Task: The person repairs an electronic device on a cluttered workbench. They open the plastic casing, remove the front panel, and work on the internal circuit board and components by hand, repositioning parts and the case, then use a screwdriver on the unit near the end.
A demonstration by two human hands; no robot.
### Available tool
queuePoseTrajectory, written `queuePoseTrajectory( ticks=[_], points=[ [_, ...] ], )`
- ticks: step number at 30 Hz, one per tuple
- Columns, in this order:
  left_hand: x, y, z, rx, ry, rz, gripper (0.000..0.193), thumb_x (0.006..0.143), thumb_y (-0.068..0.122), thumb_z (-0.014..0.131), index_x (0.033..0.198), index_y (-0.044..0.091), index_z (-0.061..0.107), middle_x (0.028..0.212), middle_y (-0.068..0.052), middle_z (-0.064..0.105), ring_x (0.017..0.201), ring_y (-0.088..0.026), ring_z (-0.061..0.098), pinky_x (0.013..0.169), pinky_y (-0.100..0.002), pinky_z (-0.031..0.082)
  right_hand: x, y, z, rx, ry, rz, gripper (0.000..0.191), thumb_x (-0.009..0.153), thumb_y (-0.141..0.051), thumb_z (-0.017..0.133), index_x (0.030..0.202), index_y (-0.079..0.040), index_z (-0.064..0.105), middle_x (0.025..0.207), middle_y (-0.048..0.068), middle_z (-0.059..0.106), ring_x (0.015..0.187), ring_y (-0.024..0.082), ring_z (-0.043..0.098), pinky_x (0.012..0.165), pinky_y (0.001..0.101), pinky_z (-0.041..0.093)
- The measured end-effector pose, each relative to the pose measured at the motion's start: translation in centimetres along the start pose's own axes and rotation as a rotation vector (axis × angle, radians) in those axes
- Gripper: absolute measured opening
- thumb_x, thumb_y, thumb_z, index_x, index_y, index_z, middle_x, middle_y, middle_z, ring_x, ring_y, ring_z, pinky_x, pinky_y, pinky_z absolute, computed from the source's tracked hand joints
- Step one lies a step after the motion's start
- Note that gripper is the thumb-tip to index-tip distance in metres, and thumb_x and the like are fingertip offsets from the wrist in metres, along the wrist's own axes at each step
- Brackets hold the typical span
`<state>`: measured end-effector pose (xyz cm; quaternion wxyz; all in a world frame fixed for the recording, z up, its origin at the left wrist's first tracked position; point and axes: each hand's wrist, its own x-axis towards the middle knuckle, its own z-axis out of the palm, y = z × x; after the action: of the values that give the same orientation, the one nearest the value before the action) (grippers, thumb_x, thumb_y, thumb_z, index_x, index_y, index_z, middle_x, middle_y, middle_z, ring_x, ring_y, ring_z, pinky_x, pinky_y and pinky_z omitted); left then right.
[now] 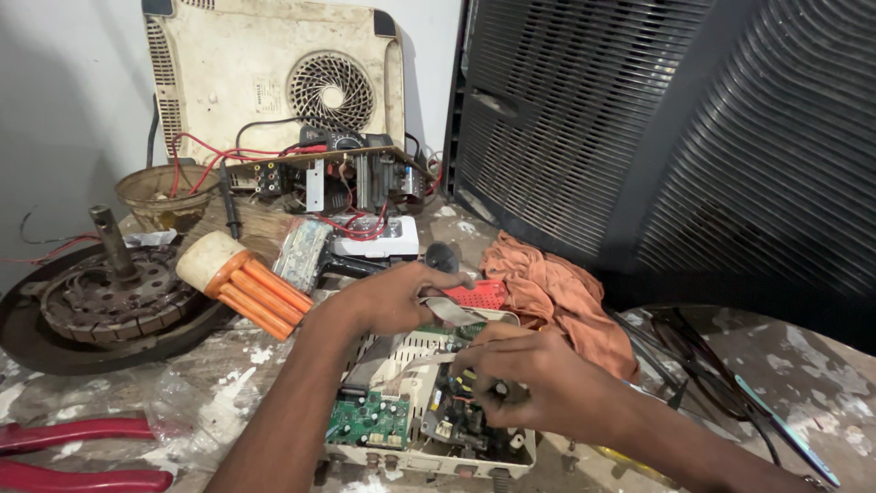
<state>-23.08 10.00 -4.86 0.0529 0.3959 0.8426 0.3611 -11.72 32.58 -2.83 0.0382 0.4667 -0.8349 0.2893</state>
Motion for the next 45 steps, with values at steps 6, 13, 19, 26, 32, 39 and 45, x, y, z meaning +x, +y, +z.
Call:
queuePoseTrajectory(
  ticks=[6,13,19,26,32,39,45],
  points=[
    [-0.3,0.6,-0.2,0.049,0.003,-0.061,0.065,0.081,0.003,0.072,0.142,0.02,0.059,0.12,-0.01,0.076,0.1,-0.014,0.072,0.091,-0.03,0.054,-0.3,-0.5,0.0,-0.142,0.014,-0.141,0.021,0.072,-0.002,0.08,0.076,-0.002,0.06,0.119,0.01,0.073,0.11,0.025,0.067,0.085,0.0347,0.059],
    [-0.1,-0.1,0.0,0.03,0.004,-0.017,0.062,0.081,0.004,0.074,0.141,0.017,0.06,0.121,-0.009,0.077,0.101,-0.013,0.072,0.091,-0.029,0.054,0.1,-0.4,0.0,-0.144,0.001,-0.147,0.019,0.072,-0.001,0.078,0.077,-0.002,0.06,0.12,0.009,0.075,0.108,0.023,0.069,0.083,0.0326,0.06],
    [0.2,-0.4,0.1,0.001,-0.008,-0.023,0.064,0.079,0.001,0.073,0.141,0.017,0.061,0.119,-0.009,0.077,0.099,-0.013,0.071,0.09,-0.03,0.054,0.3,-0.1,-0.2,-0.031,-0.02,-0.049,0.015,0.071,0.0,0.077,0.077,0.0,0.063,0.113,0.008,0.077,0.107,0.021,0.071,0.082,0.0321,0.061],
    [0.2,-0.3,0.1,0.023,0.003,0.012,0.065,0.08,-0.003,0.068,0.141,0.017,0.06,0.121,-0.011,0.076,0.102,-0.015,0.072,0.091,-0.03,0.055,0.1,0.3,0.2,0.046,0.035,0.025,0.012,0.069,0.0,0.076,0.079,0.0,0.07,0.109,0.008,0.081,0.099,0.019,0.074,0.08,0.031,0.062],
    [0.0,0.1,-0.2,0.059,-0.007,-0.042,0.066,0.08,-0.002,0.067,0.142,0.02,0.06,0.121,-0.011,0.076,0.1,-0.016,0.072,0.09,-0.03,0.054,0.4,0.4,-1.2,0.123,0.066,0.354,0.008,0.078,-0.008,0.075,0.085,-0.004,0.077,0.115,0.002,0.081,0.094,0.012,0.079,0.079,0.0286,0.063],
    [-0.2,0.5,-0.2,0.028,-0.01,-0.113,0.059,0.082,0.005,0.069,0.138,0.024,0.064,0.107,-0.01,0.08,0.086,-0.018,0.071,0.08,-0.034,0.055,1.4,1.7,-2.6,-0.272,0.13,0.227,0.019,0.078,-0.015,0.08,0.096,-0.011,0.081,0.136,0.005,0.063,0.104,0.019,0.068,0.087,0.0359,0.057],
    [0.0,-0.5,0.1,0.032,-0.007,-0.074,0.041,0.081,0.004,0.071,0.12,0.013,0.073,0.094,-0.013,0.079,0.079,-0.018,0.069,0.073,-0.036,0.055,2.0,1.4,-1.4,-0.502,0.017,-0.145,0.018,0.083,-0.017,0.076,0.098,-0.008,0.078,0.146,0.011,0.048,0.131,0.032,0.048,0.105,0.0462,0.043]
  ],
)
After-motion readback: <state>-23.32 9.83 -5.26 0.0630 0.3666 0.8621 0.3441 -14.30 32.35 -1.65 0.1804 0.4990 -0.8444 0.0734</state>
